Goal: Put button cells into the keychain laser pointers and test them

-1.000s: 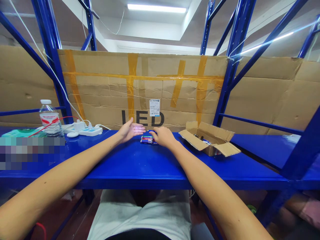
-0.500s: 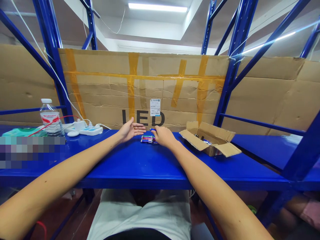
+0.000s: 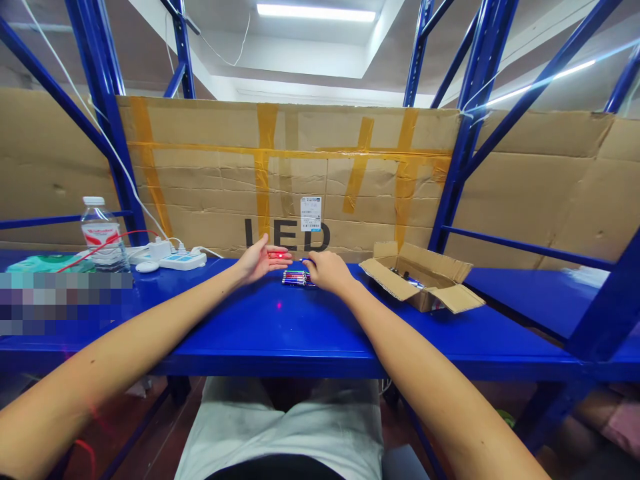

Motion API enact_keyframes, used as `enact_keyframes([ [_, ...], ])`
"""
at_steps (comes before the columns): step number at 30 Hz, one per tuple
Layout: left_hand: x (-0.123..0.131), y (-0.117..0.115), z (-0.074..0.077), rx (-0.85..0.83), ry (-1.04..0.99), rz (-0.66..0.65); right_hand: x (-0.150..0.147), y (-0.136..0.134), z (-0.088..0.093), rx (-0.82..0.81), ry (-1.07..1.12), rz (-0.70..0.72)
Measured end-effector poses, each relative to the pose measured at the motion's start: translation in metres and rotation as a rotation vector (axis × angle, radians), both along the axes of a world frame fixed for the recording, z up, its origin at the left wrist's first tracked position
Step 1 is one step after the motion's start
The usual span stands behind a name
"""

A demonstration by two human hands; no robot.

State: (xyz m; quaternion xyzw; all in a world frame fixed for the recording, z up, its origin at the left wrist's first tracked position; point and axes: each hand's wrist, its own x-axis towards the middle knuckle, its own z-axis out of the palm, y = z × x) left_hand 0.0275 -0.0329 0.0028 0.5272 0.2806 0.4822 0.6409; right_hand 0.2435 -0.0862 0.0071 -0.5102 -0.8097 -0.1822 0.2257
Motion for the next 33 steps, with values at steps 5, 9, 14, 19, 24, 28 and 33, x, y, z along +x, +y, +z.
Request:
enact_keyframes([
  [5,0.001,0.0,0.0001,-0.003,-0.004,0.018,-0.0002,0.0014,-0.0008,-0.004,-0.031,0.016],
  [9,0.0026,-0.0016,0.0008,-0.012,-0.034,0.076,-0.0012,0.0004,-0.0014,-0.039,-0.056,0.023],
  [14,0.0036,-0.002,0.001,-0.018,-0.032,0.108,-0.0014,-0.0001,-0.0001,-0.025,-0.018,0.023],
  [19,0.0024,0.0021,-0.0011,-0.023,-0.019,0.086,0.0,0.0025,-0.0013,-0.014,0.013,0.04],
  [24,0.0022,0.0028,-0.0011,-0.025,-0.013,0.073,0.0001,0.0043,-0.0037,-0.026,0.005,0.06],
  [28,0.0033,0.0002,-0.0001,-0.028,0.0,0.071,0.0008,0.0048,-0.0033,0.006,0.084,0.073],
  [33,0.0029,0.0004,-0.0008,-0.034,-0.002,0.043,0.0012,0.0052,-0.0029,-0.005,0.111,0.084],
])
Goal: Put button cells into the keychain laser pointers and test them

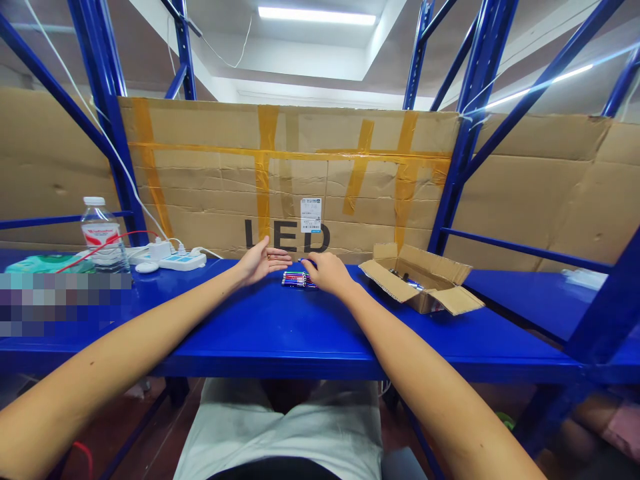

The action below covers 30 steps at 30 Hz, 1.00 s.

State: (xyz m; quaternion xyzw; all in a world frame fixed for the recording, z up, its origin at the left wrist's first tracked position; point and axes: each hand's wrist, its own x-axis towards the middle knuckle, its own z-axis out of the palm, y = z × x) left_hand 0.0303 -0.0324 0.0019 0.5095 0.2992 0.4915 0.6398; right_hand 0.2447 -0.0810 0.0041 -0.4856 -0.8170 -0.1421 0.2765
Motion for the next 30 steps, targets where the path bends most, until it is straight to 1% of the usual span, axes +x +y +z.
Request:
enact_keyframes([
  [3,-0.0006,0.0003,-0.0001,-0.011,0.005,0.001,-0.0006,-0.0002,-0.0003,-0.026,-0.039,-0.022],
  [6,-0.0007,-0.0006,0.0006,-0.013,0.005,0.004,-0.0006,0.0,-0.0008,-0.049,-0.079,-0.015],
  [13,-0.0003,-0.0009,0.0007,-0.001,0.007,-0.009,0.0012,0.0023,-0.0012,-0.016,0.045,0.014],
  [17,-0.0008,0.0005,-0.0006,0.009,0.014,-0.018,0.0018,0.0034,-0.0014,0.011,0.154,0.032],
  [24,-0.0011,0.0013,-0.0011,0.01,0.012,-0.017,0.004,0.0076,-0.0029,-0.119,0.161,0.094],
  [30,-0.0004,-0.0002,-0.0005,0.014,0.016,-0.014,0.0044,0.0086,-0.0028,-0.035,0.25,0.16],
])
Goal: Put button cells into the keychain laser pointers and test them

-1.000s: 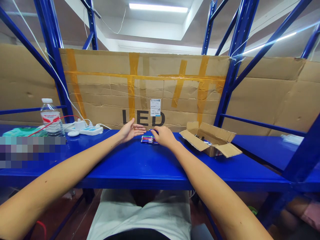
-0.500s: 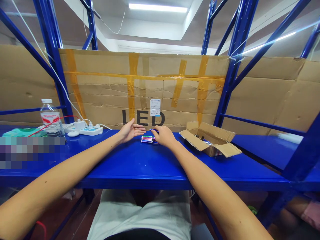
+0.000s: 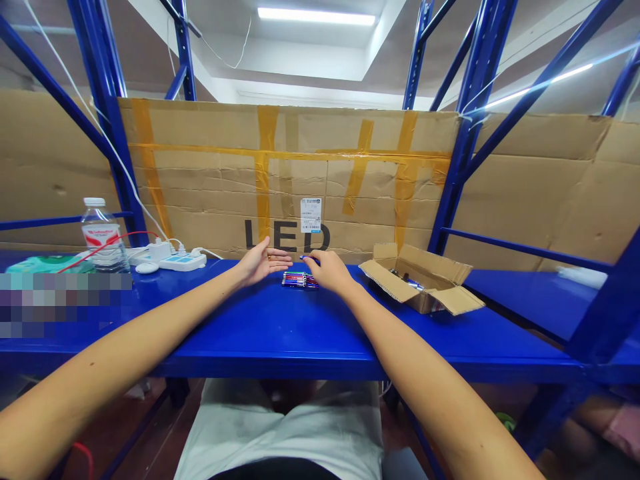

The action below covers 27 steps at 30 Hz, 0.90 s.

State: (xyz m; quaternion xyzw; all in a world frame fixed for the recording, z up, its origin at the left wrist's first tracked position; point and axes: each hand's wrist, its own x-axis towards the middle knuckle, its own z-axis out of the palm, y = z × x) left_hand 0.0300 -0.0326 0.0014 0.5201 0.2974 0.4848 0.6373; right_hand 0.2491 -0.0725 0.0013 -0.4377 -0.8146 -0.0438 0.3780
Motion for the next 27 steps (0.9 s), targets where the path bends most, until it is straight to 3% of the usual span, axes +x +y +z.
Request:
enact_keyframes([
  [15,0.0,0.002,-0.002,0.036,0.018,0.009,0.001,0.001,-0.002,-0.088,-0.14,-0.019],
  [20,0.007,0.0,-0.011,0.383,0.289,0.128,0.001,0.002,-0.003,-0.146,-0.186,0.093],
  [23,0.015,-0.008,-0.016,0.603,0.381,0.089,0.0,0.006,-0.004,-0.161,-0.113,0.134],
  [27,0.022,-0.016,-0.016,0.728,0.458,0.058,-0.002,0.011,-0.007,-0.25,-0.011,0.19],
])
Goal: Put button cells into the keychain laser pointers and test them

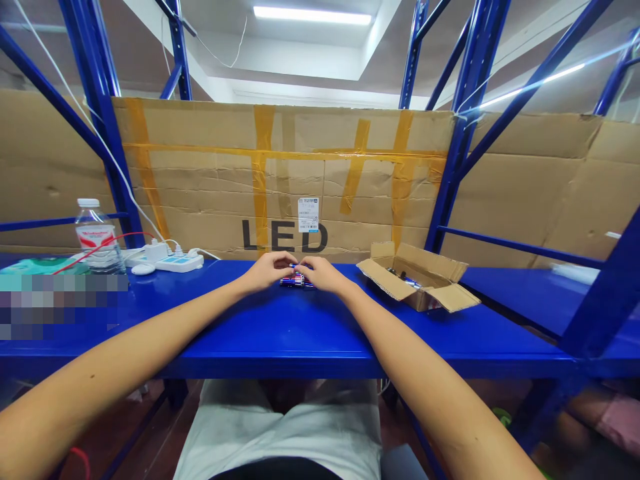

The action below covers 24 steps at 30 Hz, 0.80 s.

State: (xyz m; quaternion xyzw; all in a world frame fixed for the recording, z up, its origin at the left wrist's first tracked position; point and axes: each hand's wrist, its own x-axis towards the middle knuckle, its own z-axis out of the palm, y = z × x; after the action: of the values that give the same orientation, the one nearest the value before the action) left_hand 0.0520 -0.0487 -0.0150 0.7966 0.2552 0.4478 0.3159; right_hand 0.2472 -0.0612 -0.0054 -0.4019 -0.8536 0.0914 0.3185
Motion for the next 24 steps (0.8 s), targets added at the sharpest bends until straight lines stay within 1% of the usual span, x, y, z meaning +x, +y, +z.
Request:
enact_keyframes([
  [6,-0.004,0.002,0.001,0.052,0.017,0.139,0.005,0.011,-0.006,-0.184,0.177,-0.022],
  [10,-0.007,0.006,-0.001,0.069,0.032,0.192,0.009,0.019,-0.009,-0.195,0.276,0.001],
  [14,-0.008,0.009,-0.002,0.067,0.052,0.232,0.011,0.021,-0.008,-0.222,0.272,-0.013],
  [19,-0.009,0.01,-0.002,0.043,0.044,0.251,0.013,0.02,-0.005,-0.305,0.29,0.026],
  [24,-0.011,0.016,-0.003,0.104,0.077,0.279,0.015,0.026,-0.006,-0.203,0.109,-0.09],
])
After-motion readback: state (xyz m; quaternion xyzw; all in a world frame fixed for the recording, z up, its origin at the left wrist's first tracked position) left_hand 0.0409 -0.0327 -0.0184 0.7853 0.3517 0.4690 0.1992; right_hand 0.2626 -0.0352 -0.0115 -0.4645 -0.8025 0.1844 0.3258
